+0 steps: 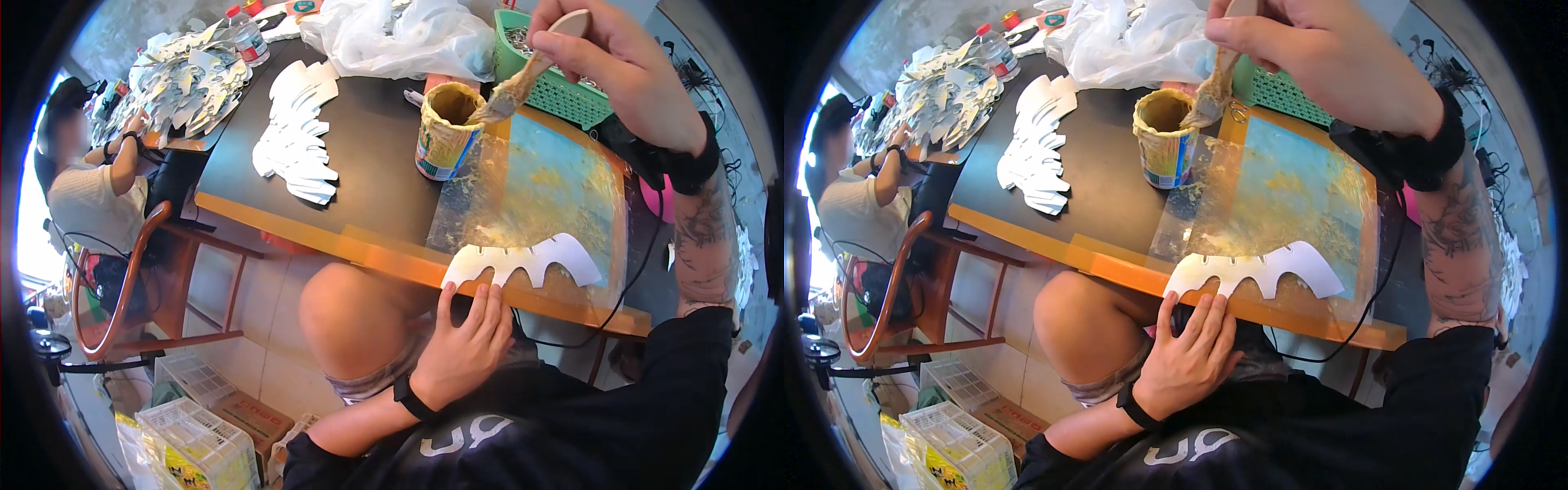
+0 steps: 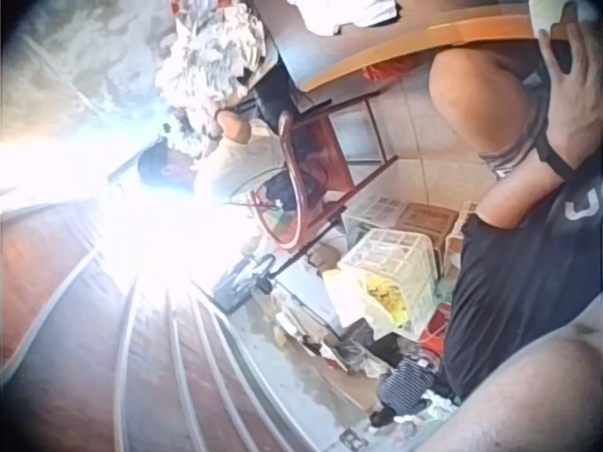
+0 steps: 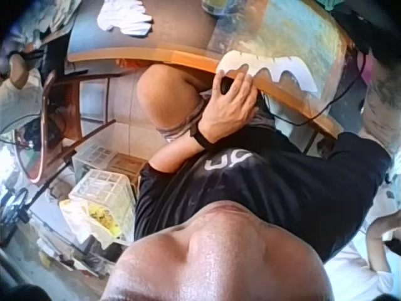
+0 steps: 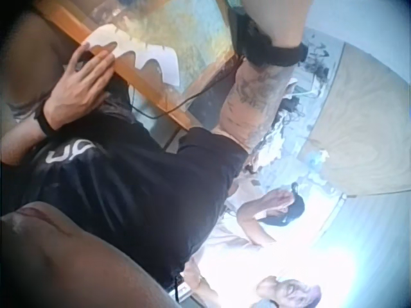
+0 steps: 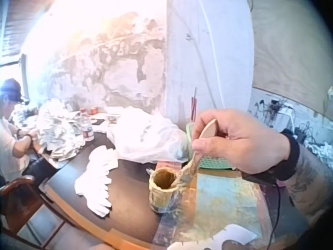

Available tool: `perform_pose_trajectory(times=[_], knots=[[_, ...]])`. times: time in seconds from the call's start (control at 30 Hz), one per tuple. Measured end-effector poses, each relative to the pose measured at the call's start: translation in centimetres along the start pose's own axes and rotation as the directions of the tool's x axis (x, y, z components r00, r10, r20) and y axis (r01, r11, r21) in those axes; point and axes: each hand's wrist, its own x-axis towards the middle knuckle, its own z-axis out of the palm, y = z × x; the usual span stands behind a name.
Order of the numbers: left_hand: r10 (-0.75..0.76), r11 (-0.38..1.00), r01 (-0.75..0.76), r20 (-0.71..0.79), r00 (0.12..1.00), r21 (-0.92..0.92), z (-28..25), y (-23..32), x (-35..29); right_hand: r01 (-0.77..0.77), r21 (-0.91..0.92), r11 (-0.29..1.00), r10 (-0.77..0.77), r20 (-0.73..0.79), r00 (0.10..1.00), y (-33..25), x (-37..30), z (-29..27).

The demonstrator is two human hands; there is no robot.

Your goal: The person applies a yellowish paste to white cutout shapes using a brush, then places small metal rings onto the paste-covered areas. The person repeats this process for multiple shapes, handling them one at a time.

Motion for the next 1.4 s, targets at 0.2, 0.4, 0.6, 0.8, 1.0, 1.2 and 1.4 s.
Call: perform_pose_trajectory(times=[0.2, 0.4, 0.6, 0.8, 1.0, 1.2, 1.4], knots=[[-0.013, 1.000, 0.013, 0.009, 1.000, -0.015, -0.4, 0.1, 0.1, -0.038, 0.005, 0.999, 0.038, -0.005, 0.999, 0.9, -2.9, -2.4], [-0.011, 0.999, 0.011, 0.008, 1.000, -0.032, -0.6, 0.2, -0.1, -0.006, -0.185, 0.983, 0.025, 0.098, 0.995, 3.0, -7.1, -4.4], [-0.004, 0.999, 0.004, 0.006, 1.000, -0.037, -0.8, 0.4, 0.2, -0.200, -0.127, 0.972, 0.177, -0.173, 0.969, 1.6, -14.6, -6.8], [-0.065, 0.998, 0.065, 0.041, 0.997, 0.011, -1.6, 0.7, -0.1, -0.057, -0.057, 0.997, 0.024, -0.465, 0.885, 3.5, -22.1, -7.8], [0.044, 0.996, -0.042, 0.026, 0.999, -0.079, -0.8, 2.4, 0.7, -0.032, 0.162, 0.986, 0.116, -0.539, 0.834, 3.5, -23.8, -0.1], [0.088, 0.990, -0.078, 0.083, 0.993, -0.121, 0.7, 4.7, 3.3, -0.147, 0.274, 0.950, 0.270, -0.495, 0.826, 4.8, -20.3, 7.1], [0.028, 0.995, -0.014, 0.144, 0.989, -0.101, 1.8, 5.2, 3.7, -0.201, 0.264, 0.943, 0.305, -0.453, 0.838, 6.3, -18.9, 9.2]])
